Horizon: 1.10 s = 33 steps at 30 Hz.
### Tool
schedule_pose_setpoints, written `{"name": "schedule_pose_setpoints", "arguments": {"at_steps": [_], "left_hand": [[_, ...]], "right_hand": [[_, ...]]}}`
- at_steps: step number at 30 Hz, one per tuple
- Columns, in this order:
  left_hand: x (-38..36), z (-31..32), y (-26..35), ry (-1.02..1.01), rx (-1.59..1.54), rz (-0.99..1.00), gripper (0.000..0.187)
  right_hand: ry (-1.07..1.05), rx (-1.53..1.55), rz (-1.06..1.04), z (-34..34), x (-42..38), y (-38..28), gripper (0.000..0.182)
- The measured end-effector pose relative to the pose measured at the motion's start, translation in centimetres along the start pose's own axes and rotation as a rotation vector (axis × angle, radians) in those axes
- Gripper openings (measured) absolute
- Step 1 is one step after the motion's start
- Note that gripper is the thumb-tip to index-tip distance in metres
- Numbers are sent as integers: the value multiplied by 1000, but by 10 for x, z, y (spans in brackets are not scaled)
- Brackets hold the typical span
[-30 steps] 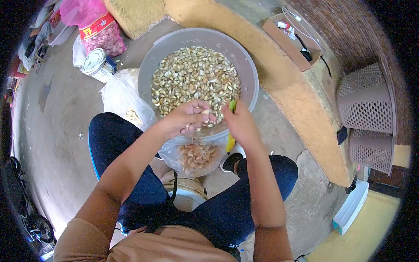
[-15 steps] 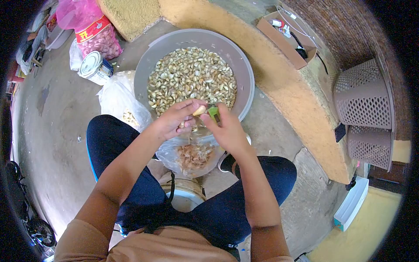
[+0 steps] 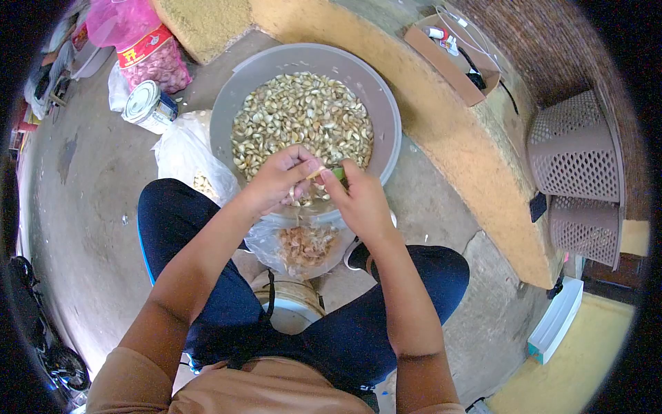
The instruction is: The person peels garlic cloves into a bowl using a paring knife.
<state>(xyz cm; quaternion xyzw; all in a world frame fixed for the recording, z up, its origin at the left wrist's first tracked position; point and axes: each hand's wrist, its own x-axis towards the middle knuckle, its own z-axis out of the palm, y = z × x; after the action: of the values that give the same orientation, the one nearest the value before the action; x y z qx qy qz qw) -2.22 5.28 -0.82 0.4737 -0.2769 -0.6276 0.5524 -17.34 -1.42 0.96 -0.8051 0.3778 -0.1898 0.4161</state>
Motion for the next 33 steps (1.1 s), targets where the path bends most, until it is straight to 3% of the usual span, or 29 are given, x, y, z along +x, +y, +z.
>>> {"name": "schedule_pose_setpoints", "arguments": {"at_steps": [7, 13, 16, 19, 22, 28, 33], "left_hand": [[0, 8, -6, 91, 32, 139, 17], [6, 16, -26, 236, 16, 375, 10], [6, 20, -28, 332, -23, 392, 10], [1, 23, -23, 359, -79, 261, 14], [-3, 19, -16, 361, -200, -30, 17], [3, 3, 3, 375, -497, 43, 17], [0, -1, 4, 245, -450, 75, 28]], "right_hand": [[22, -14, 125, 2, 1, -9, 31], [124, 343, 179, 22, 0, 1, 28], [147, 291, 198, 26, 2, 1, 29], [124, 78, 178, 22, 2, -12, 30], [94, 21, 133, 27, 2, -10, 31], [6, -56, 37, 24, -4, -19, 31], [-128, -48, 120, 10, 0, -16, 31]]}}
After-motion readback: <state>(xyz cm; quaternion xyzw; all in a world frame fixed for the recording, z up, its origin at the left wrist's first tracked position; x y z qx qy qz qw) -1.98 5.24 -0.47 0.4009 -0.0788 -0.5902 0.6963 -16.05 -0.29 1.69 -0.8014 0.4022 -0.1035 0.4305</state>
